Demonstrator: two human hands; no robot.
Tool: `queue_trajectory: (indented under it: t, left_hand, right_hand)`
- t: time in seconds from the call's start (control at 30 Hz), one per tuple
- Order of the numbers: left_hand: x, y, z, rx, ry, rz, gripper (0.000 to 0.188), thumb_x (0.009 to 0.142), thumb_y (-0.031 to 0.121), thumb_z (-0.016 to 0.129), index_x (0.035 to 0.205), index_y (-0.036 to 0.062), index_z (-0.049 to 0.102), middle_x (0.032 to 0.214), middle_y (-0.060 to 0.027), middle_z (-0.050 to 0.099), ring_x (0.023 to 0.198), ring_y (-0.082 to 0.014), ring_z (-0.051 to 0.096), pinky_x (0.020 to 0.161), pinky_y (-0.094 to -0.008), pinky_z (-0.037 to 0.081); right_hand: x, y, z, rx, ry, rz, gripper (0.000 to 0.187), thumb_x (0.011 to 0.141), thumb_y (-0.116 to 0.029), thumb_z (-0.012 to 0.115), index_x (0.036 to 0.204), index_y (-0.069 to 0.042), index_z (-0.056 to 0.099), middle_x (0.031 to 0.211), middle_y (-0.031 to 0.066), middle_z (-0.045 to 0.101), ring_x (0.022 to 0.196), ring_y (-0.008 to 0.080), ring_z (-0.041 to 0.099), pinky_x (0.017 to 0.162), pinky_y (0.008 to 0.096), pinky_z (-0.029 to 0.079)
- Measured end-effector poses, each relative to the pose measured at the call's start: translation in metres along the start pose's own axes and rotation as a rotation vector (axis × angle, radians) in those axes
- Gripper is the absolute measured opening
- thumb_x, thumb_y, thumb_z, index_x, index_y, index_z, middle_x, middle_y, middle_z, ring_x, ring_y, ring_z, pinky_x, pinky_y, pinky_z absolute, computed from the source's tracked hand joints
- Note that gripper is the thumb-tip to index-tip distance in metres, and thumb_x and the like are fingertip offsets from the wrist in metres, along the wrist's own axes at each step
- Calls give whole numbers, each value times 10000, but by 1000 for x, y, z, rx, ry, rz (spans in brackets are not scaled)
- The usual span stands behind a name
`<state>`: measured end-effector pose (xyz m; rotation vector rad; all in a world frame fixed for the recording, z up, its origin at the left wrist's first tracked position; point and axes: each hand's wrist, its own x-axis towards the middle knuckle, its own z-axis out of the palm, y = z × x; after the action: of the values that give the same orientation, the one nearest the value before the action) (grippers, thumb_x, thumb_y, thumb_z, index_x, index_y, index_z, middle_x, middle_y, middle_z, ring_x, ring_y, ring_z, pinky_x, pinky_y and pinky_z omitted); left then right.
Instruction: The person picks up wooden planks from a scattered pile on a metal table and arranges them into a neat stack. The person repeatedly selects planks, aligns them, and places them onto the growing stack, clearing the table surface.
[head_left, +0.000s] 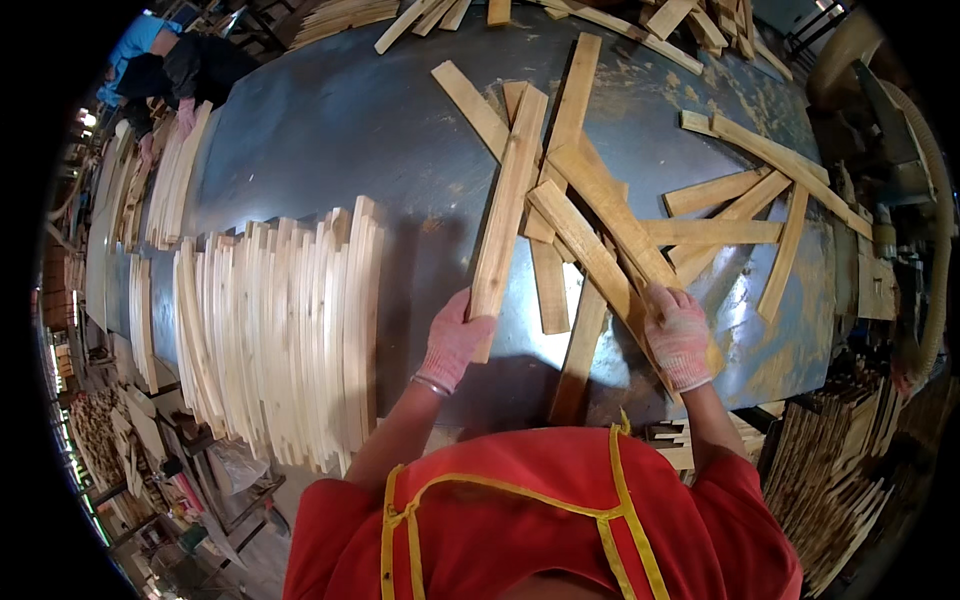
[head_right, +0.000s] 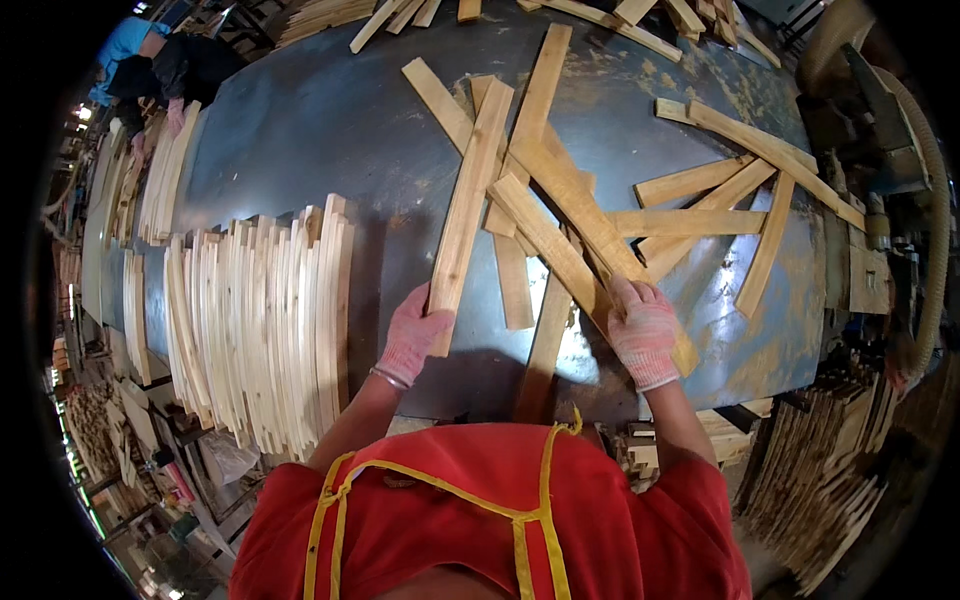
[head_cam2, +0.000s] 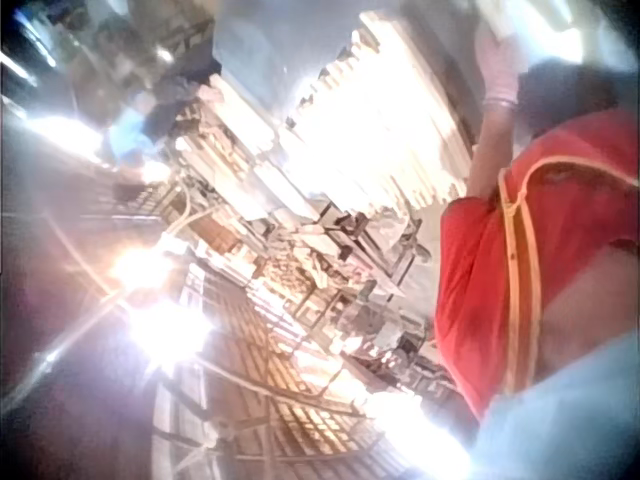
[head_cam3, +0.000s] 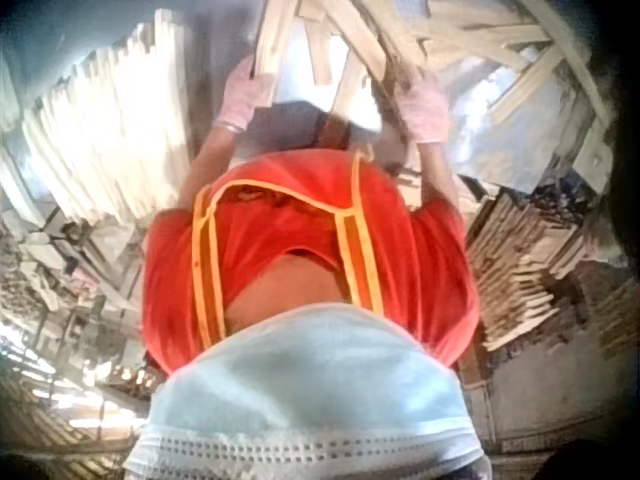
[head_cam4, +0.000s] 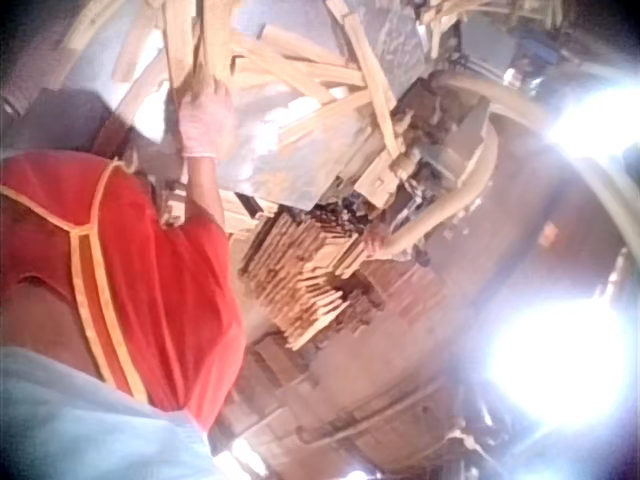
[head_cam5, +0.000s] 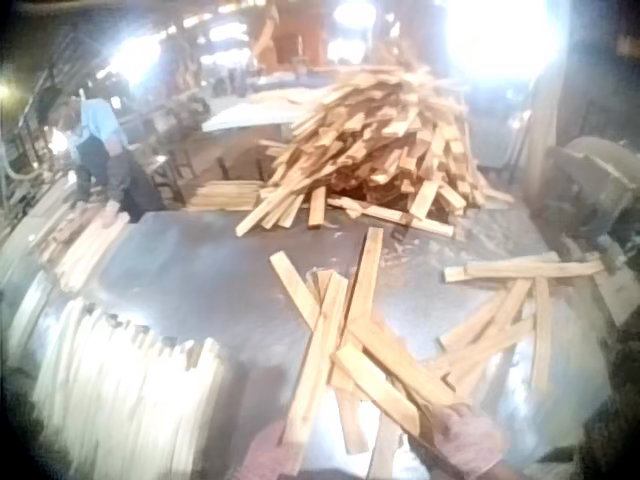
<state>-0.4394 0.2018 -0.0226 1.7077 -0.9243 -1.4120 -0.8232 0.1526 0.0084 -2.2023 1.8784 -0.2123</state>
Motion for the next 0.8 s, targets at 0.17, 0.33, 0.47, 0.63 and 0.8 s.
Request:
queue_trajectory:
  t: [0.17, 0.33, 0.47, 0.63, 0.8]
  left_hand:
    - [-87, -30, -55, 302, 176, 108, 588, 855, 96, 749, 1431, 45, 643, 1184, -90, 719, 1091, -234, 692, 1004, -354, 537]
    - [-167, -82, -123, 922, 456, 308, 582, 831, 182, 756, 1398, 118, 643, 1370, -111, 598, 1309, -366, 545, 1139, -535, 412]
    - [-214, -120, -154, 1142, 555, 247, 681, 835, 246, 781, 1463, 133, 543, 1525, -108, 468, 1433, -388, 418, 1186, -581, 338]
    - [-214, -124, -159, 1187, 570, 203, 710, 843, 310, 788, 1471, 105, 529, 1483, -109, 495, 1411, -360, 447, 1176, -574, 358]
    - [-201, -81, -149, 945, 206, 255, 798, 838, 377, 792, 1517, 83, 493, 1373, -134, 599, 1263, -353, 594, 1076, -501, 464]
  right_hand:
    - [23, -20, -4, 6, -101, 224, 1046, 741, -211, 915, 1620, -22, 381, 1483, 265, 570, 1265, 391, 650, 1089, 440, 530]
    - [12, -62, -29, 341, -199, 335, 1031, 798, -86, 855, 1662, 1, 300, 1513, 237, 578, 1315, 289, 634, 1033, 358, 551]
    - [-31, -127, 0, 860, -34, 261, 903, 873, -39, 754, 1665, -22, 321, 1432, 177, 630, 1220, 255, 645, 1068, 350, 516]
    - [-85, -221, 64, 1622, -73, 485, 783, 802, 40, 669, 1534, -56, 409, 1101, 130, 609, 902, 255, 661, 794, 374, 623]
    - [-132, -297, 128, 1806, -258, 478, 812, 886, 34, 727, 1570, -91, 307, 1126, 164, 630, 1008, 301, 683, 854, 420, 621]
